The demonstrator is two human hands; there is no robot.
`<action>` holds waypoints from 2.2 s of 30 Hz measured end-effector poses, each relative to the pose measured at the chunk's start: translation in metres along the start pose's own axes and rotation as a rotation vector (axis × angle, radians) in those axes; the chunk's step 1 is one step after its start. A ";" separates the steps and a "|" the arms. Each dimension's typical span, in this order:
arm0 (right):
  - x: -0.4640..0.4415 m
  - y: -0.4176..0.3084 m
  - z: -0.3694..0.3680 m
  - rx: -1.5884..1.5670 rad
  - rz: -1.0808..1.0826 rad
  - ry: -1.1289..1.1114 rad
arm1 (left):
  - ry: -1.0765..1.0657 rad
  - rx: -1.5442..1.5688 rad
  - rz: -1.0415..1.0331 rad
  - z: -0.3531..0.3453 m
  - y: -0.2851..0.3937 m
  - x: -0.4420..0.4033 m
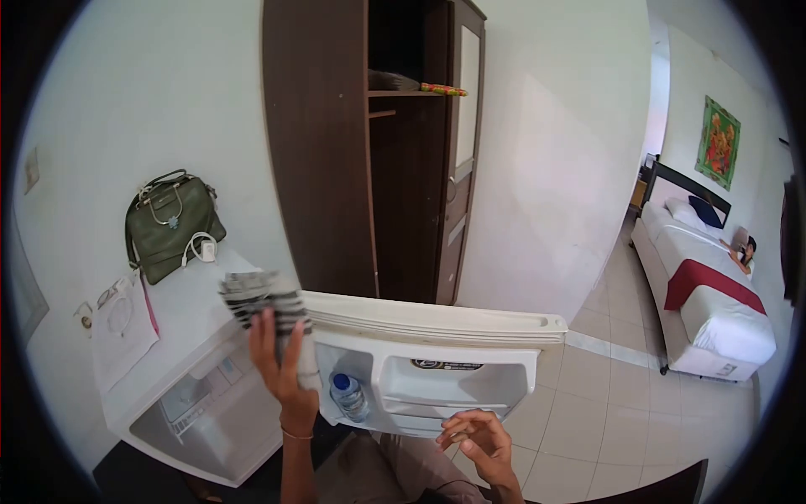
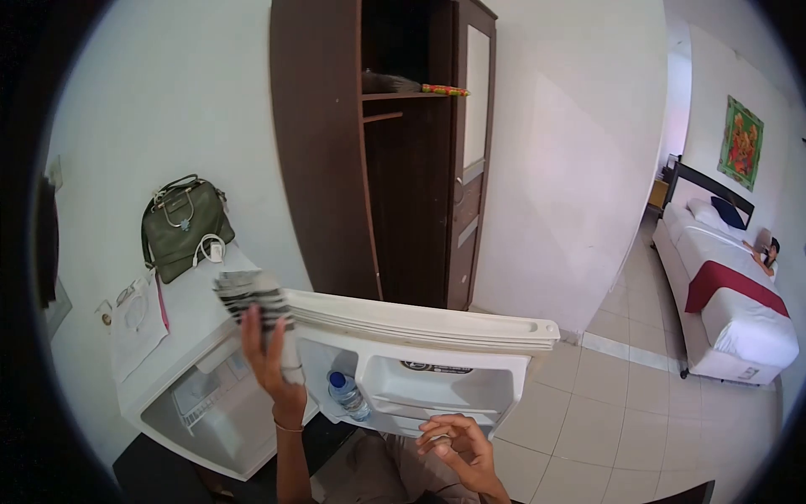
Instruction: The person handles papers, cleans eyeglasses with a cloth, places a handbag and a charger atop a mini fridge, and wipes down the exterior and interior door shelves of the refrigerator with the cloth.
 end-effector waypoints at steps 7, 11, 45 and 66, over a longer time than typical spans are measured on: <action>0.003 0.001 0.015 0.032 0.022 0.040 | -0.518 0.126 0.120 -0.041 0.006 -0.002; 0.001 0.002 0.018 0.058 0.001 0.054 | -0.626 0.239 0.104 -0.045 0.032 -0.016; -0.102 -0.056 -0.083 1.078 0.819 0.080 | -0.741 0.772 0.141 -0.065 0.090 0.001; -0.105 -0.052 -0.035 1.358 0.823 0.225 | -0.696 0.275 0.034 -0.084 0.026 -0.002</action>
Point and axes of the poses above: each hand's wrist, its own x-axis away from the middle knuckle, its own z-axis out of the back of the hand, y = z × x, the point moved 5 cm from there along -x, towards the middle knuckle, and after that the axes turned 10 degrees about y, right-handed, at the moved point
